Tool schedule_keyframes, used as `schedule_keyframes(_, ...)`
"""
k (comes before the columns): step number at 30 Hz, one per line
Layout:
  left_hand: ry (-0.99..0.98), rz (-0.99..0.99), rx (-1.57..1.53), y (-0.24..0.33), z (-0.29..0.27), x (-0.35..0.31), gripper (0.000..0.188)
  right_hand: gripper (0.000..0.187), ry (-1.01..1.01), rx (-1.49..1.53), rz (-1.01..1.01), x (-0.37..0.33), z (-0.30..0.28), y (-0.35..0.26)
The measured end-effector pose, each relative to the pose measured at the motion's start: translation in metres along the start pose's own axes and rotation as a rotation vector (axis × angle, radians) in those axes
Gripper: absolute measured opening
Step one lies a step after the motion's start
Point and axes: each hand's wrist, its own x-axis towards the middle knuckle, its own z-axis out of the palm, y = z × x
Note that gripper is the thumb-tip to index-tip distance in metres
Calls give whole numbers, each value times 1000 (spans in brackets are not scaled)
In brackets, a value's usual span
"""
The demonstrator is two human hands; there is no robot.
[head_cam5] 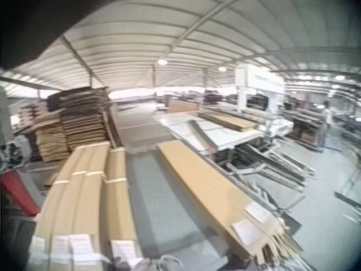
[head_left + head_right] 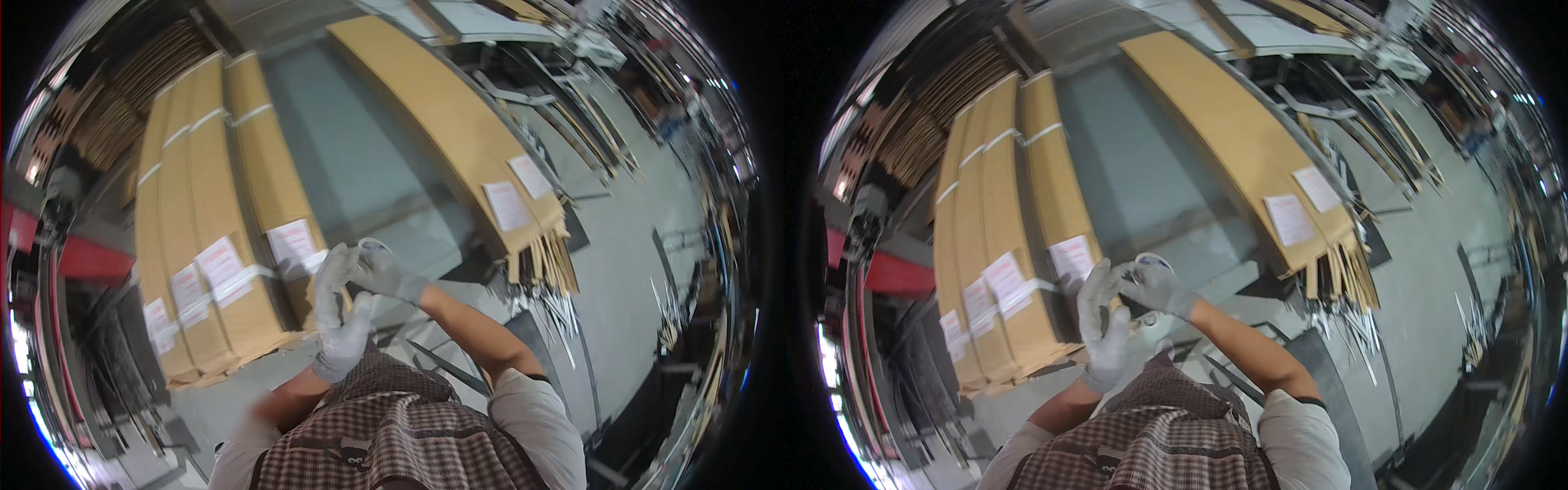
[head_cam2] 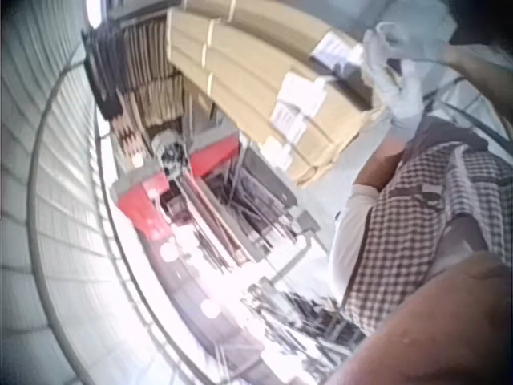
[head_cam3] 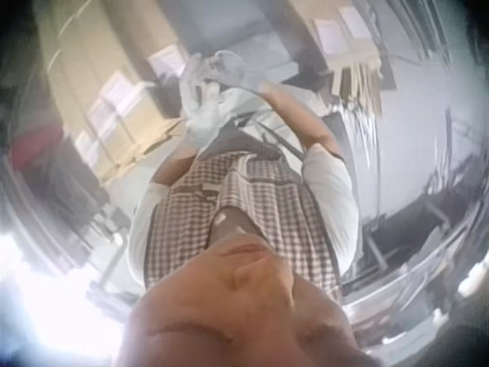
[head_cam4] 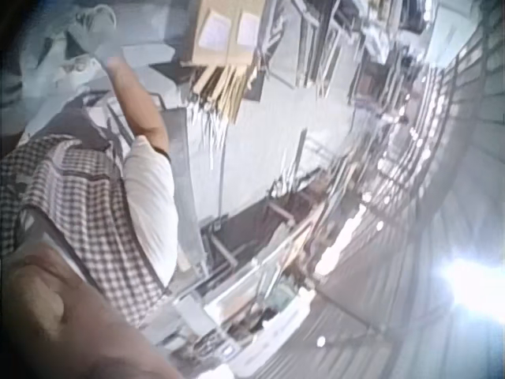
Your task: Gathering several long thin strips of material, wrapping them in a cardboard protective layer, and securing the bundle with white tape.
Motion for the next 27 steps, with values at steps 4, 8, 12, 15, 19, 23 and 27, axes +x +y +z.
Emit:
schedule_keyframes(4,-97,-275,-309,-43,55,-13,66,50,355,-238,138,-171,-53,29)
schedule_keyframes(8,-378,-635,-587,-112,128,-25,73,47,506,-636,539,-360,-124,65)
schedule_keyframes(12,-227,-871,-415,-148,208,-1,82,55,219,-178,912,-447,-151,114)
schedule_keyframes(15,-114,-891,-496,-158,239,21,91,61,92,-125,1039,-432,-176,109)
schedule_keyframes(19,33,-947,-495,-167,274,47,114,52,-173,-775,466,-380,-230,141)
schedule_keyframes(23,127,-1022,-367,-139,285,54,98,21,564,-834,-299,-217,-282,79)
schedule_keyframes(27,171,-1010,-396,-188,274,51,115,26,630,-935,-379,-109,-303,108)
